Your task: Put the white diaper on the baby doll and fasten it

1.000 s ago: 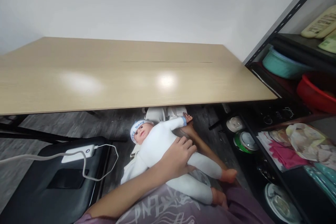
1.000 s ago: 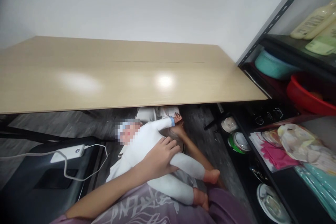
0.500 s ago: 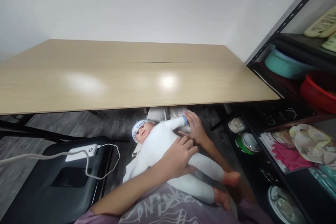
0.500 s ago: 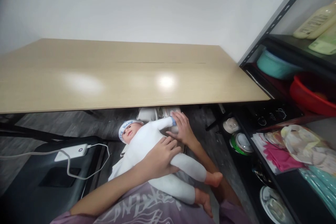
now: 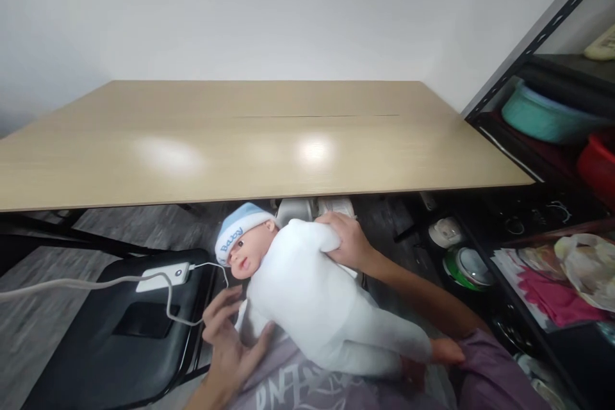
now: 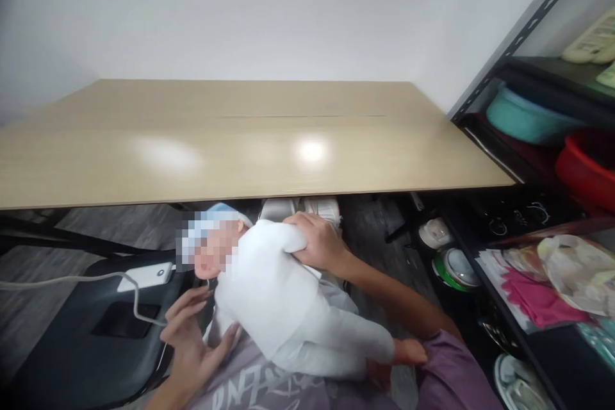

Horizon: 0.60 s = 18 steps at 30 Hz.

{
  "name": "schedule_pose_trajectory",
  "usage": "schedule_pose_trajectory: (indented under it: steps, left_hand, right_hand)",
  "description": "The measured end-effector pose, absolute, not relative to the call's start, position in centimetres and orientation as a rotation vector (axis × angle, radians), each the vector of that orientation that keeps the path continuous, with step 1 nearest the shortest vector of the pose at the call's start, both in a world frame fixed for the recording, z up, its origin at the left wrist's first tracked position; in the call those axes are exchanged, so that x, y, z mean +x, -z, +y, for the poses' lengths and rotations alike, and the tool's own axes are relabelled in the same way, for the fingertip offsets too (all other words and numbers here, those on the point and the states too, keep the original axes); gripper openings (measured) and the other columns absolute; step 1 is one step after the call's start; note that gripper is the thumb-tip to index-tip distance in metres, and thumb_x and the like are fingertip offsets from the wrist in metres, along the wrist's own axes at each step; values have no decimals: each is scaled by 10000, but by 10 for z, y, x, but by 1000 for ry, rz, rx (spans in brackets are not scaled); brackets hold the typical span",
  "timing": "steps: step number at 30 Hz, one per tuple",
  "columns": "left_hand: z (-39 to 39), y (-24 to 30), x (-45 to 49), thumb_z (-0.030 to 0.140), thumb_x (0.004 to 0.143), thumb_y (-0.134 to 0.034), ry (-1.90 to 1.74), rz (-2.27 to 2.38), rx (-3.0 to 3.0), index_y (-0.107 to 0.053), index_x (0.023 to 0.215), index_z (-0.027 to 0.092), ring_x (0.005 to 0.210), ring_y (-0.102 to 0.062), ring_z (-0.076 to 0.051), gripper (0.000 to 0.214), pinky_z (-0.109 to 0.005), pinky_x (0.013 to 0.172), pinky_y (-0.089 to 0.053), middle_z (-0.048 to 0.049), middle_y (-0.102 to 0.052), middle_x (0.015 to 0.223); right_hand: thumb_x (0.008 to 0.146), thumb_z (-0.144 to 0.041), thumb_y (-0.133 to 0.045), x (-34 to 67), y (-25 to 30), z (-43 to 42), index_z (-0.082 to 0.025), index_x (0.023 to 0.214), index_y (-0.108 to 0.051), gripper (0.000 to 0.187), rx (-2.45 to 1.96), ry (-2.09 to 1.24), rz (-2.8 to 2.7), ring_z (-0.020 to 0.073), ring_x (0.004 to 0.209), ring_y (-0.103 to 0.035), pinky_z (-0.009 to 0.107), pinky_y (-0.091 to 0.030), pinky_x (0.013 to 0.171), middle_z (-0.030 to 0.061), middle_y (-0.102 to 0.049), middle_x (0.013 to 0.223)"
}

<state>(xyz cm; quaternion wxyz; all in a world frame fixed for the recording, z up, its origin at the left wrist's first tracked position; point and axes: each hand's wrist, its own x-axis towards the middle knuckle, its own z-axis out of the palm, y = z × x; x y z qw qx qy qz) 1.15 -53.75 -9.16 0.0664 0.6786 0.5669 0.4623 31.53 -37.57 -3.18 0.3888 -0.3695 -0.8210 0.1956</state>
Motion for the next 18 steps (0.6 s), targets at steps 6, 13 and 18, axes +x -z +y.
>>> schedule_pose_trajectory:
  steps: [6,13,18]
  left_hand:
    - [-485,57,-13,592,853,-779,-1011,1801,1782,-450,1381,224,1130,-759,-386,723,-557,928,-664,-150,-702,1262]
    - [-362,-36,0,672,919,-656,-509,1768,2011,-564,1342,250,1116,-778,-430,605,-412,847,-557,-115,-805,1215]
    - [-284,-46,9,753,943,-608,-420,1504,2202,-629,1297,213,1072,-758,-358,646,-359,847,-501,-112,-805,1237]
  right_hand:
    - [833,-286,-636,306,-7,-371,-279,1138,-711,314,-1086,-604,-1687,261,990,-760,345,-578,864,18,-823,1086]
    - [866,-304,-696,350,-59,-312,-237,1036,-743,189,-1401,-303,-1827,240,863,-707,305,-483,768,25,-795,955]
    - [873,-479,-821,394,-51,-268,-222,983,-751,288,-1641,-149,-1999,251,838,-691,295,-432,719,54,-797,952]
